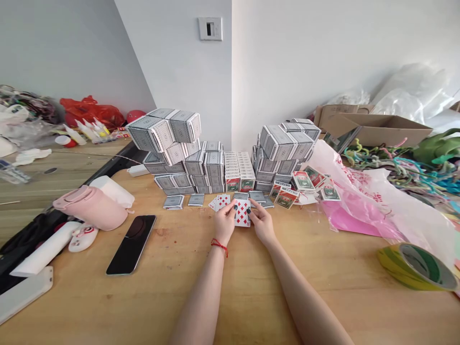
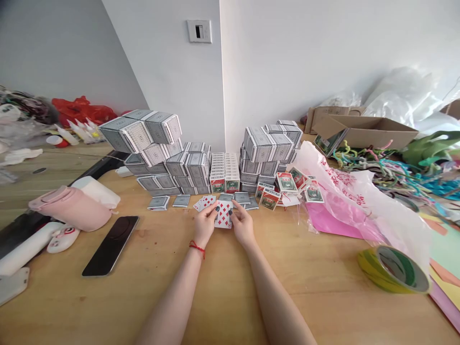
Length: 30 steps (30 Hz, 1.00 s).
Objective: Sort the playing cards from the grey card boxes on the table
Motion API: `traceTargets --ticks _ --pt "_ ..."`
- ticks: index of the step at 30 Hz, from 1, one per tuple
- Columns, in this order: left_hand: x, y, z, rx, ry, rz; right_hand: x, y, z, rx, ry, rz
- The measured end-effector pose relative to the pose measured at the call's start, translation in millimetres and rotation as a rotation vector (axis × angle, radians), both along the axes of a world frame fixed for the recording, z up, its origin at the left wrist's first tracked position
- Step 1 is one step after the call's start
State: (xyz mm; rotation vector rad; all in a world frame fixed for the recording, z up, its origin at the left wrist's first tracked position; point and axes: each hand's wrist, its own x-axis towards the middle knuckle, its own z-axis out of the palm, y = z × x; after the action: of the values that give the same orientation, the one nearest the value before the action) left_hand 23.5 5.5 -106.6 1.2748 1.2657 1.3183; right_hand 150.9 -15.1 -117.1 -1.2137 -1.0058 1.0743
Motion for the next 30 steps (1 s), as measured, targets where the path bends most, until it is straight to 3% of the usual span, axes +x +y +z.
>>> traceTargets --ticks 6,13,30 --pt "1.2 0.7 -0.4 -0.016 -0.136 -0.043 -0.5 -1.9 7.9 -0.052 0.236 0.083" --pt "4.4 1.8 2.3 -0.093 -0.261 -0.132 -3.0 -4.2 13.0 -0.044 0.255 0.071" --pt "9.2 -2.3 0.3 -0.069 -0.133 -0.181 -4.4 -1.1 6.6 -0.046 0.268 -0.008"
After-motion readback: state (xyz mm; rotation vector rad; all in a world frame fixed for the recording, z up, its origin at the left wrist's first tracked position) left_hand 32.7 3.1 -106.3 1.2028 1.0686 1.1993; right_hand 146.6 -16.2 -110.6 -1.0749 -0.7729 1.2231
